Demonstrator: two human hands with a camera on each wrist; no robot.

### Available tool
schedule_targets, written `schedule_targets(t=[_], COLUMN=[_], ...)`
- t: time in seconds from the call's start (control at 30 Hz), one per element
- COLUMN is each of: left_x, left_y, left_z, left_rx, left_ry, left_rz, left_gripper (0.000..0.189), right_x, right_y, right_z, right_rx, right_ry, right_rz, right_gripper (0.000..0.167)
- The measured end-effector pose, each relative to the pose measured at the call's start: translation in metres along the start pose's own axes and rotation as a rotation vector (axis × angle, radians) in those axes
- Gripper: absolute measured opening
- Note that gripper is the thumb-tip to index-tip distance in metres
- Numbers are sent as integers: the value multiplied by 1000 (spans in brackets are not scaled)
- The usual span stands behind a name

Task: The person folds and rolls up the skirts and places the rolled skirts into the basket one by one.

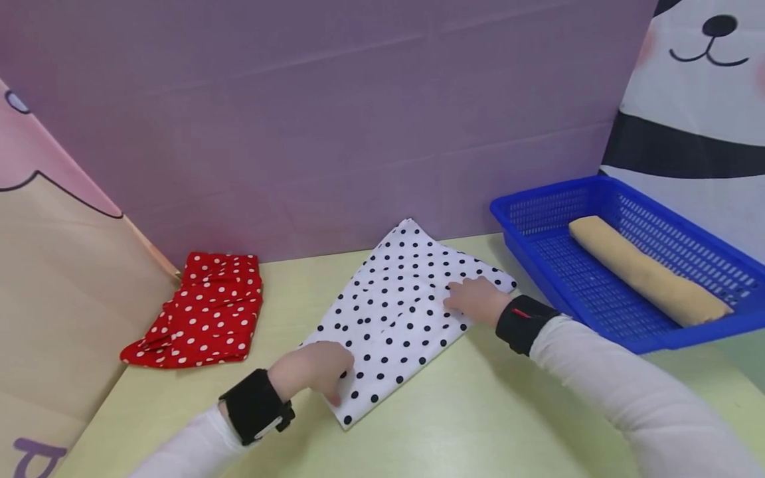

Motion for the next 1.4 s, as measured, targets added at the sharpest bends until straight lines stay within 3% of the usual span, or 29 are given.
schedule_targets(t=[0.23, 0.47, 0.57, 0.7, 0.83, 0.97, 1.23, 1.4], left_x=[4, 6, 5, 8, 11, 13, 18, 21], left_y=[15, 32, 38, 47, 59, 71, 85, 74], left_z=[7, 10, 9, 9, 10, 11, 9, 5], left_rx=[-44, -29, -36, -84, -165, -194, -234, -338], left_ry=[12, 21, 42, 67, 80, 74, 58, -16], left_rz=[131, 220, 244, 219, 177, 199, 250, 290], left_gripper=[37, 43, 43, 45, 47, 51, 54, 58], right_x=[7, 14, 15, 17, 18, 18, 24, 20], right_y=[12, 23, 27, 32, 42, 47, 36, 27], right_z=[8, 18, 19, 16, 14, 20, 11, 9], right_rx=[-117, -141, -148, -139, -77, 22, 260, 340], right_ry=[44, 55, 52, 77, 128, 92, 29, -45], right_rz=[94, 164, 206, 263, 318, 367, 400, 395], right_gripper=[12, 14, 18, 21, 14, 6, 30, 45])
Point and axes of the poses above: each hand's wrist, its own x-axis towards the middle knuckle, its own z-axis out of the palm, y = z × x, the point moved 3 cm from there along x, towards the middle knuckle, and after that the axes turned 5 degrees about z, right-handed, at the moved point
